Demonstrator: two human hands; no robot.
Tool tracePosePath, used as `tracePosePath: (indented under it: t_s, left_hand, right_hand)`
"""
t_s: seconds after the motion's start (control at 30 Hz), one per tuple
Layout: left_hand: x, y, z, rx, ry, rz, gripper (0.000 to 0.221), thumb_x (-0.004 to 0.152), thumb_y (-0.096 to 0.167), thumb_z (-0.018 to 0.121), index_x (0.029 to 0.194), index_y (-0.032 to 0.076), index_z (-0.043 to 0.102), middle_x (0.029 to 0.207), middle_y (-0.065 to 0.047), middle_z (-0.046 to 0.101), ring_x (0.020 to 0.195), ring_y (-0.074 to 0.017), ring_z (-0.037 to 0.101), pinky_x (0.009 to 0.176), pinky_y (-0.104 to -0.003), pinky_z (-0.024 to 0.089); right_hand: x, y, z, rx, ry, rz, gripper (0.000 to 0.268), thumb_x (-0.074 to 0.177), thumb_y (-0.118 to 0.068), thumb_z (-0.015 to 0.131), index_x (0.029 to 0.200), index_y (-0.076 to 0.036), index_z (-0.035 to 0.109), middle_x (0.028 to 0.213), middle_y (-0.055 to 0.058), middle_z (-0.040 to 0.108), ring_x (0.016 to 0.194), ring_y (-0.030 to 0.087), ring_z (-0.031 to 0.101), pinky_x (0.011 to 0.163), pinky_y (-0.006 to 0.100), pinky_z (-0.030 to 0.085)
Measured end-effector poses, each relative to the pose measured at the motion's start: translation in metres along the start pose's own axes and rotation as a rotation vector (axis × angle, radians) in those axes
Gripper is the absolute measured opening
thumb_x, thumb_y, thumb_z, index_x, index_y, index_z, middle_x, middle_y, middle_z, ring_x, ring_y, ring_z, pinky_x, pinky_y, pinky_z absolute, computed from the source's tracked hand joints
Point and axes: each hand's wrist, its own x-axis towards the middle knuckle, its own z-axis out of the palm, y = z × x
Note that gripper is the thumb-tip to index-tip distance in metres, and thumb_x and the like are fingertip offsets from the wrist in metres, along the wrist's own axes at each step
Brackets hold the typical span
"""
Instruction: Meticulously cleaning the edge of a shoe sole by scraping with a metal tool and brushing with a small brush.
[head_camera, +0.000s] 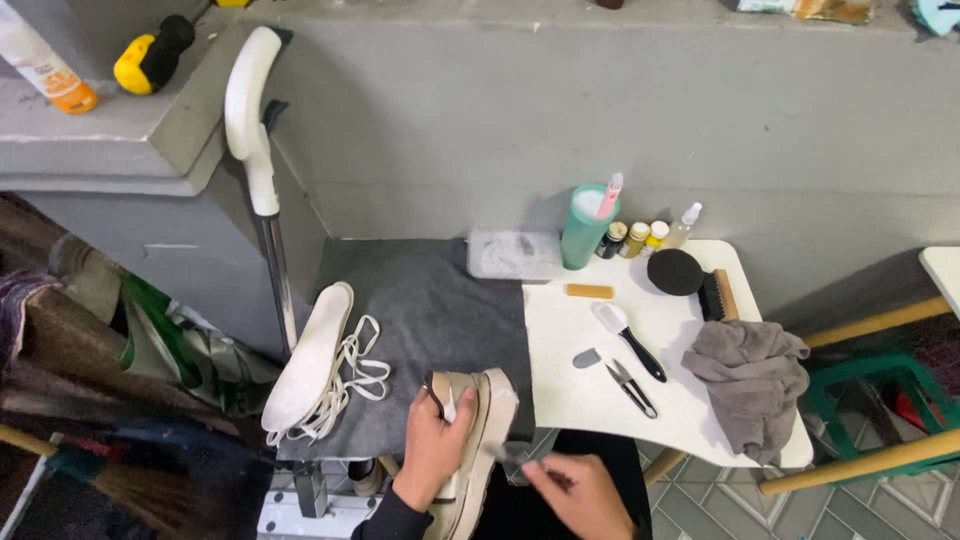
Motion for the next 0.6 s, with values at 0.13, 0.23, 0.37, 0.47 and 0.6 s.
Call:
tracePosePath:
  t_s: [0.13, 0.23, 0.37, 0.47, 0.6]
  left_hand:
    - [0.0, 0.002, 0.001, -0.001, -0.003, -0.015, 0.027, 0.092, 0.032, 0.063, 0.082, 0.01, 0.077, 0.081, -0.006, 0.076, 0.088, -0.0234, 0.067, 0.081, -0.041, 0.052]
    - [0.001, 0.002, 0.0, 0.002, -0.012, -0.042, 0.039, 0.094, 0.03, 0.065, 0.061, 0.011, 0.056, 0.064, -0.003, 0.061, 0.075, -0.0186, 0.057, 0.071, -0.039, 0.047]
    - [-0.001, 0.003, -0.001, -0.008, -0.005, 0.028, 0.038, 0.096, 0.027, 0.062, 0.063, 0.013, 0.05, 0.062, -0.002, 0.059, 0.073, -0.0187, 0.054, 0.07, -0.039, 0.045]
    - [0.001, 0.002, 0.0, 0.006, -0.026, 0.011, 0.046, 0.096, 0.03, 0.063, 0.059, 0.012, 0.044, 0.057, -0.002, 0.053, 0.071, -0.0178, 0.05, 0.068, -0.039, 0.043]
    - [0.001, 0.009, -0.002, 0.014, -0.025, 0.02, 0.04, 0.096, 0.031, 0.061, 0.061, 0.012, 0.057, 0.061, -0.002, 0.063, 0.074, -0.0192, 0.055, 0.071, -0.039, 0.045]
  right_hand:
    - [-0.004, 0.0, 0.01, -0.043, 0.008, -0.05, 0.048, 0.098, -0.032, 0.075, 0.061, -0.011, 0.051, 0.054, -0.005, 0.041, 0.054, 0.007, 0.036, 0.049, 0.03, 0.032]
    - [-0.007, 0.011, 0.022, 0.071, -0.239, 0.052, 0.052, 0.104, -0.028, 0.077, 0.065, -0.009, 0.048, 0.053, -0.003, 0.036, 0.054, 0.008, 0.034, 0.053, 0.029, 0.03]
    - [0.0, -0.009, 0.005, -0.035, 0.028, 0.026, 0.042, 0.096, -0.032, 0.076, 0.063, -0.011, 0.06, 0.05, -0.004, 0.042, 0.05, 0.009, 0.034, 0.048, 0.03, 0.031]
    - [-0.002, -0.011, 0.008, -0.017, 0.012, 0.024, 0.037, 0.096, -0.03, 0.074, 0.067, -0.01, 0.067, 0.05, -0.004, 0.045, 0.05, 0.008, 0.035, 0.047, 0.03, 0.031]
    - [-0.009, 0.0, 0.021, 0.112, -0.342, 0.215, 0.048, 0.107, -0.03, 0.073, 0.067, -0.011, 0.053, 0.055, -0.005, 0.042, 0.056, 0.006, 0.037, 0.056, 0.028, 0.032]
